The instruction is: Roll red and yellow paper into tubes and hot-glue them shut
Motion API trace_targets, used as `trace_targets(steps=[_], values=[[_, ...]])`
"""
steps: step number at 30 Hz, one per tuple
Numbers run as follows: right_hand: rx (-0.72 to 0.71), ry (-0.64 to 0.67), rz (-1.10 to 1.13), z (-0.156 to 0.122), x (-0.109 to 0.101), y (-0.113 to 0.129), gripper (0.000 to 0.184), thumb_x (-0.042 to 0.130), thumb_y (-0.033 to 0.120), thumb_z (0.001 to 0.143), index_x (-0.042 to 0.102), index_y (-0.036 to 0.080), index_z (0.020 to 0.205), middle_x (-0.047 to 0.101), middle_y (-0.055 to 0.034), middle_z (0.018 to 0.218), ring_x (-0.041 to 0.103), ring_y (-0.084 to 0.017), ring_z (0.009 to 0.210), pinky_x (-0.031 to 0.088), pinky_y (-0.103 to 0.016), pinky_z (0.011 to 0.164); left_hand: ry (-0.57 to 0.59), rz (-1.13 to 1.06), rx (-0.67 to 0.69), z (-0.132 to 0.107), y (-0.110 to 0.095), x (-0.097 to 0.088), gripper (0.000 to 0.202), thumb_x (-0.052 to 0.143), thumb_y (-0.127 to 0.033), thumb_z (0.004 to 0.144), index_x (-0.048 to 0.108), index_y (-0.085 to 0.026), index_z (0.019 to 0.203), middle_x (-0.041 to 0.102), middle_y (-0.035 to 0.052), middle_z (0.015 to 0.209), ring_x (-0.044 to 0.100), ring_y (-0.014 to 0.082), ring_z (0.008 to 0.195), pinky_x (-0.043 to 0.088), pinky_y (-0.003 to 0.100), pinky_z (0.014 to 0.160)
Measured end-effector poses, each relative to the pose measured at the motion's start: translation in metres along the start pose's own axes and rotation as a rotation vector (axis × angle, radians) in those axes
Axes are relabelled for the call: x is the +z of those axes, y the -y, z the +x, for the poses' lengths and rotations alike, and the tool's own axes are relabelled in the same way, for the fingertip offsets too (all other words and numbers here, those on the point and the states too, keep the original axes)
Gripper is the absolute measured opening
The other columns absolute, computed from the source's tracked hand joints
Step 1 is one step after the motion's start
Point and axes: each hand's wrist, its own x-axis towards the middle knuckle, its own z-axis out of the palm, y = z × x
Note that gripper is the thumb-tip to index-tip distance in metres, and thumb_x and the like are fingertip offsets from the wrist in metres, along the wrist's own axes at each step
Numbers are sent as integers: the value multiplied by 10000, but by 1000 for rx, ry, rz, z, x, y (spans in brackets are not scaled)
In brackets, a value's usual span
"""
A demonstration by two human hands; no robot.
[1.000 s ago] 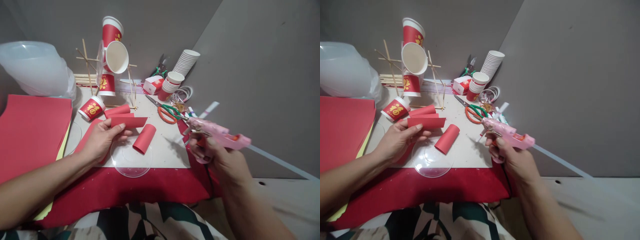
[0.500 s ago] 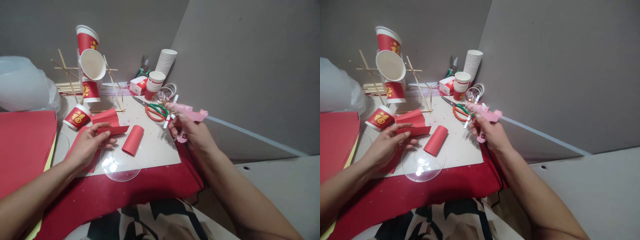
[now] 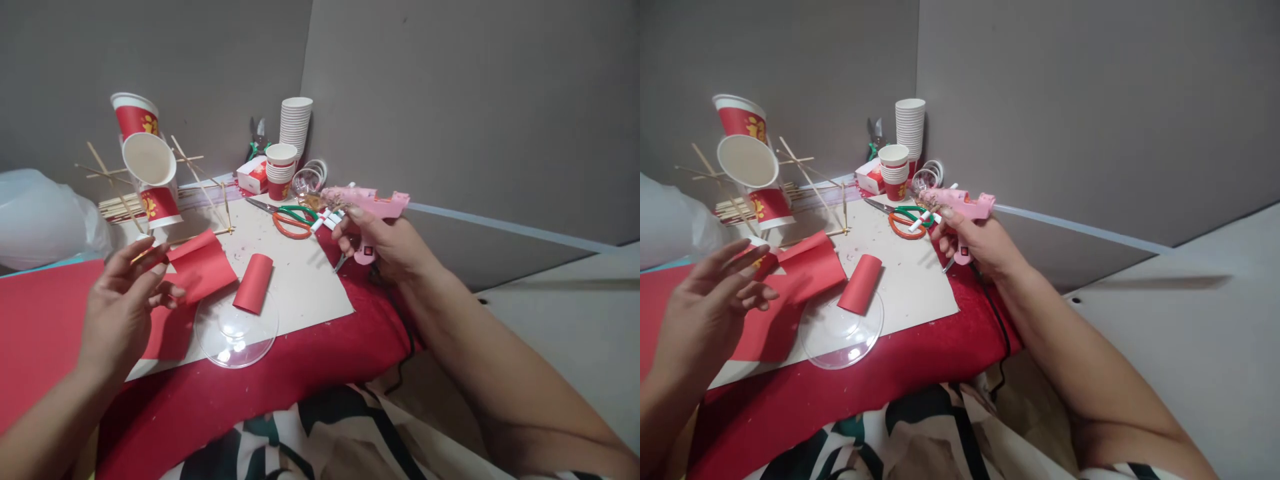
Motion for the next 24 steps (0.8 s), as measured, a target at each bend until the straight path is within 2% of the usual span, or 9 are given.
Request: trace_targets(steps=[2, 4, 7, 9, 12, 14, 17, 21, 24], values=[[-9, 27, -5, -1, 3, 1, 451, 643, 581, 825, 677, 149, 702, 604, -27, 553, 523, -81, 463, 349, -211, 411, 58, 28, -22, -3, -9, 7, 248, 753, -238, 748, 713, -201, 990, 727, 55, 1081, 651, 112, 564, 508, 219, 493], [-12, 56, -21, -2, 6, 0, 487, 659, 643, 777, 689, 166, 686, 607, -31, 549, 522, -93, 463, 356, -223, 412, 189, 19, -85, 0, -16, 23, 243, 753, -277, 755, 720, -171, 972, 741, 85, 1019, 651, 124, 564, 494, 223, 477], [-15, 95, -34, -3, 9, -4, 535, 680, 721, 693, 696, 186, 686, 612, -32, 556, 526, -111, 468, 346, -236, 398, 438, -3, -217, 13, -20, 58, 271, 727, -321, 807, 707, -150, 1017, 734, 133, 1056, 654, 118, 562, 463, 207, 454], [-19, 117, -36, -3, 11, -8, 543, 685, 732, 676, 694, 190, 706, 618, -29, 575, 539, -117, 487, 349, -239, 403, 578, -30, -321, 24, -18, 84, 261, 663, -355, 864, 698, -112, 953, 733, 169, 1008, 639, 104, 542, 433, 192, 434], [-27, 139, -60, -4, 11, -12, 528, 684, 714, 694, 685, 189, 755, 655, -31, 661, 569, -118, 540, 375, -238, 431, 722, 30, -401, 37, -10, 115, 233, 649, -349, 872, 683, -118, 883, 727, 147, 955, 614, 85, 515, 382, 185, 411], [-26, 124, -95, -4, 9, -13, 545, 667, 726, 698, 683, 185, 760, 652, -31, 661, 563, -117, 545, 377, -239, 437, 764, 159, -324, 42, -3, 127, 165, 682, -298, 838, 661, -135, 817, 713, 92, 874, 574, 74, 481, 378, 204, 429], [-48, 48, -133, -6, 5, -10, 547, 642, 725, 723, 691, 181, 744, 619, -21, 588, 533, -114, 509, 365, -243, 435, 766, 502, -31, 47, 5, 138, 148, 693, -290, 807, 649, -155, 766, 645, 25, 678, 531, 94, 489, 391, 242, 497], [-144, -84, -139, -11, -1, -4, 469, 641, 659, 778, 683, 198, 704, 607, -2, 560, 510, -104, 479, 376, -242, 443, 791, 1044, 392, 51, 13, 158, 218, 611, -345, 828, 654, -164, 715, 680, 84, 735, 622, 201, 687, 435, 316, 641], [-223, -159, -158, -15, -6, -3, 445, 650, 643, 783, 676, 209, 690, 619, -6, 579, 534, -116, 509, 427, -263, 490, 796, 1184, 414, 53, 21, 178, 180, 647, -279, 747, 616, -166, 611, 681, 141, 726, 662, 314, 823, 456, 382, 730]])
